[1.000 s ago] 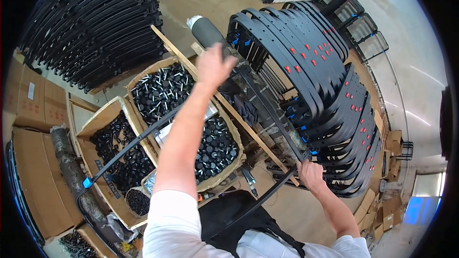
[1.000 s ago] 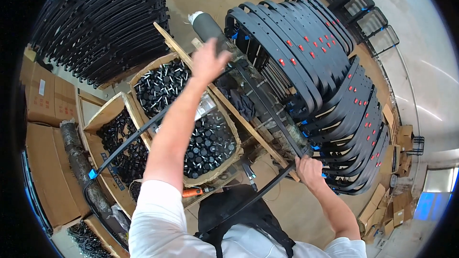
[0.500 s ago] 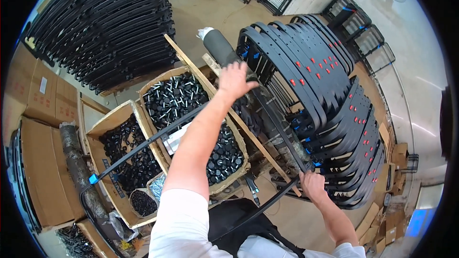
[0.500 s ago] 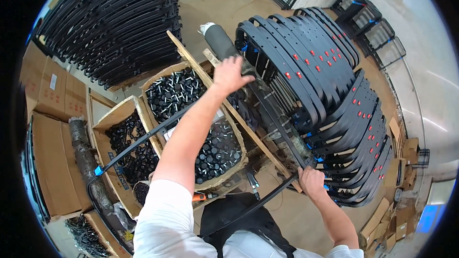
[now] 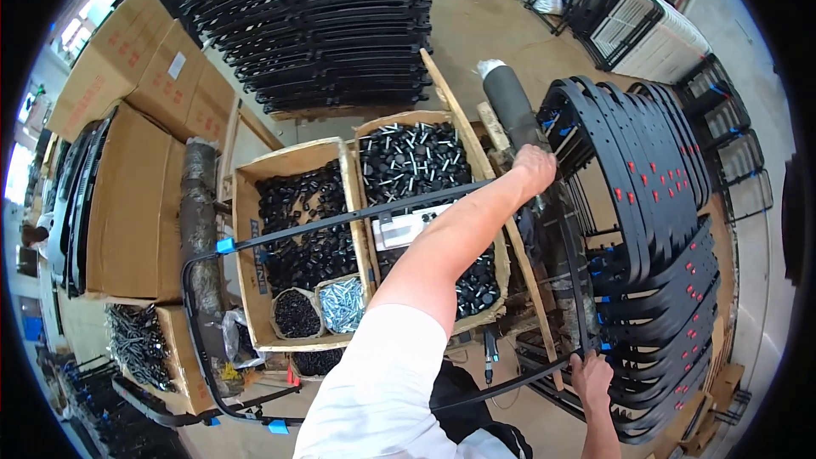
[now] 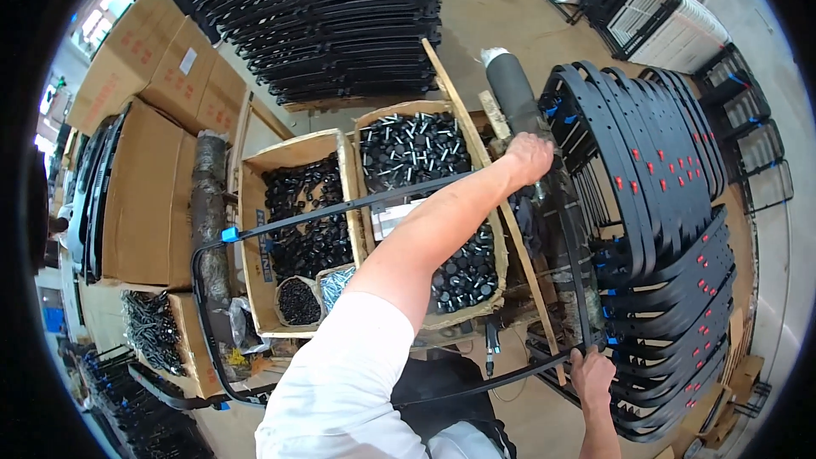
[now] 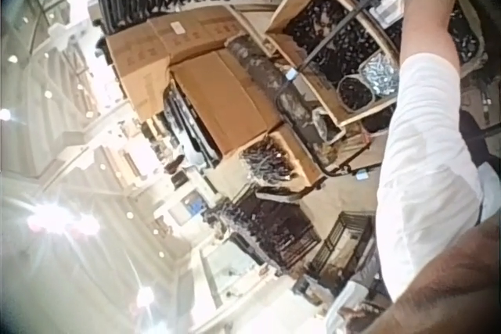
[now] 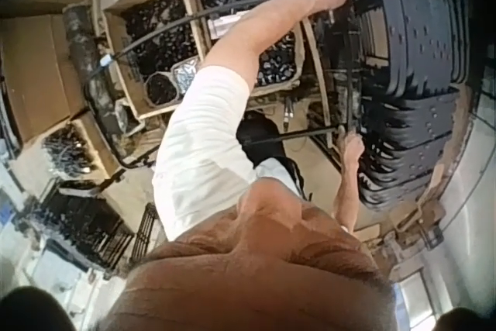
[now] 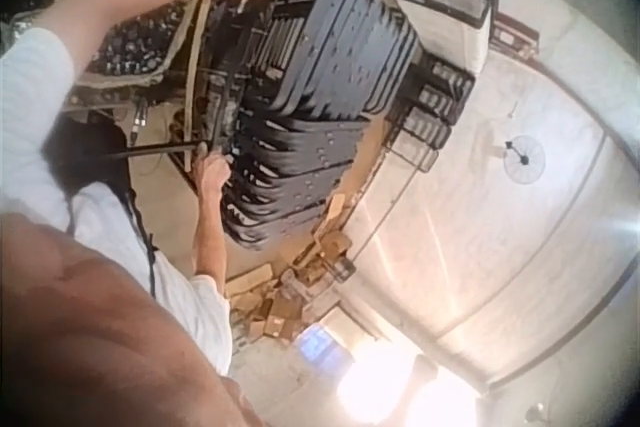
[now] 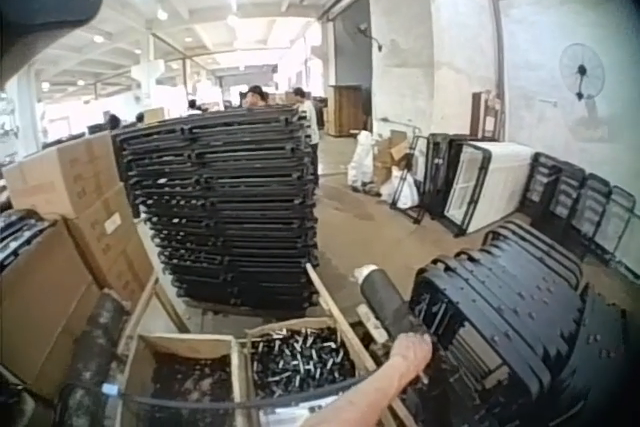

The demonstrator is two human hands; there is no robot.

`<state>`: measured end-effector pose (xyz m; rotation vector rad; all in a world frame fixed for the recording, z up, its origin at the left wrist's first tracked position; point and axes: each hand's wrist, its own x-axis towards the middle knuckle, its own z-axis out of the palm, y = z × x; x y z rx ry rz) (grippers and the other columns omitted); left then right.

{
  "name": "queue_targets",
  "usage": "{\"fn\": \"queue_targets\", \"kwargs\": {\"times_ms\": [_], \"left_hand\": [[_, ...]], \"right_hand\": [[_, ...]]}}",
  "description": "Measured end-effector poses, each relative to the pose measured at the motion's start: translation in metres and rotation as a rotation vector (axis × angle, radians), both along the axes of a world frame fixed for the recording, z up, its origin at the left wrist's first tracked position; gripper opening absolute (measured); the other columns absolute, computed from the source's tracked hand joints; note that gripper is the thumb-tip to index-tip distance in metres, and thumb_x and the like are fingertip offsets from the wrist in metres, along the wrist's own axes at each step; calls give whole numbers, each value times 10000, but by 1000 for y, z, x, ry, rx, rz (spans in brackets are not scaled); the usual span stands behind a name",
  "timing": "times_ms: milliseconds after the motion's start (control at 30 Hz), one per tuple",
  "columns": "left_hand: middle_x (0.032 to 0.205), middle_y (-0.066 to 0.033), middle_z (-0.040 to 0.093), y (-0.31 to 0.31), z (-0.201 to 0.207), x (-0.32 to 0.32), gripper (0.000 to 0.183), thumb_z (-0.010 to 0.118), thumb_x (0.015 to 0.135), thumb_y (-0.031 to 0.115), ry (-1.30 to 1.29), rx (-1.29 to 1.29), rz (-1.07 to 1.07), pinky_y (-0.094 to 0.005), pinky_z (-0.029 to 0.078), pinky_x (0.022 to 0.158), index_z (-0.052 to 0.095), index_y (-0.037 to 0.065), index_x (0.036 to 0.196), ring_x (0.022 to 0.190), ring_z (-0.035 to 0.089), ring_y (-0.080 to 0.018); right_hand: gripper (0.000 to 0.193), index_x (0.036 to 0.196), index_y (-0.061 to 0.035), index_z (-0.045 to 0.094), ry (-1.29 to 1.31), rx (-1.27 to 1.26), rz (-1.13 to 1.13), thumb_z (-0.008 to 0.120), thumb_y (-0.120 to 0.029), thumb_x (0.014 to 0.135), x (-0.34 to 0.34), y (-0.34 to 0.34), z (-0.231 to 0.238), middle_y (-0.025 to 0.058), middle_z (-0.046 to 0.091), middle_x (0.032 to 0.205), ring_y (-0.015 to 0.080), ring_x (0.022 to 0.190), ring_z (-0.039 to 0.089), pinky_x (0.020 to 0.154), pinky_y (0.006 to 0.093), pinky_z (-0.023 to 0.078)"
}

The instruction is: The recorder is assembling plastic covers and electrical components onto a metal frame using an electric screwdriver and pliers.

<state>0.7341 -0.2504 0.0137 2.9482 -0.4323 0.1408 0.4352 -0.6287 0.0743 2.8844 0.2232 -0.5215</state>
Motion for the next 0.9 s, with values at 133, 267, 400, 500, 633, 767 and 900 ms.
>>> {"fn": "queue_targets", "kwargs": {"times_ms": [133,267,400,500,633,767,900], "left_hand": [[1111,-143,743,26,-5,-12,335,591,981,315,-137,18,-144,-411,493,913,637,55,1186,1086,689,-289],[1111,-122,754,-18,30,-13,459,612,975,436,135,-153,150,-418,486,929,619,69,1250,1046,715,-290],[1095,-117,759,18,-14,-3,544,613,972,552,160,-63,72,-415,482,913,643,61,1205,1030,717,-294],[1067,-99,758,-18,-11,-4,438,607,996,489,-176,-17,11,-414,481,875,688,82,1139,998,709,-269],[1035,-81,743,7,-21,-8,253,588,976,310,27,-56,90,-390,435,905,682,130,1127,1029,680,-265],[1112,-65,722,18,-11,-26,240,606,927,185,-160,-135,-38,-414,457,920,679,170,1155,1181,611,-263],[943,-149,741,99,7,-48,190,695,803,126,-52,-302,102,-471,580,833,728,76,983,959,718,-366]], "right_hand": [[458,894,5,697,-45,-64,39,569,-415,1026,-1,4,-10,226,711,736,403,725,734,649,482,588],[466,851,0,694,-111,-123,-11,576,-417,1022,-11,-16,-6,233,708,731,411,718,733,652,497,592],[471,847,5,689,-77,-113,36,580,-420,1020,0,7,-17,246,719,786,418,762,739,677,503,597],[486,831,5,694,-92,-162,-18,590,-434,1011,-6,-17,-16,243,720,803,422,773,737,682,495,600],[486,777,4,689,-62,-188,216,640,-445,958,15,-10,-19,232,714,781,420,754,729,690,506,597],[410,816,-16,692,34,-87,194,697,-417,898,57,58,16,220,713,792,431,771,719,714,527,585],[245,990,-67,650,-109,418,257,663,-307,947,129,157,29,197,715,898,442,850,697,730,539,545]]}}
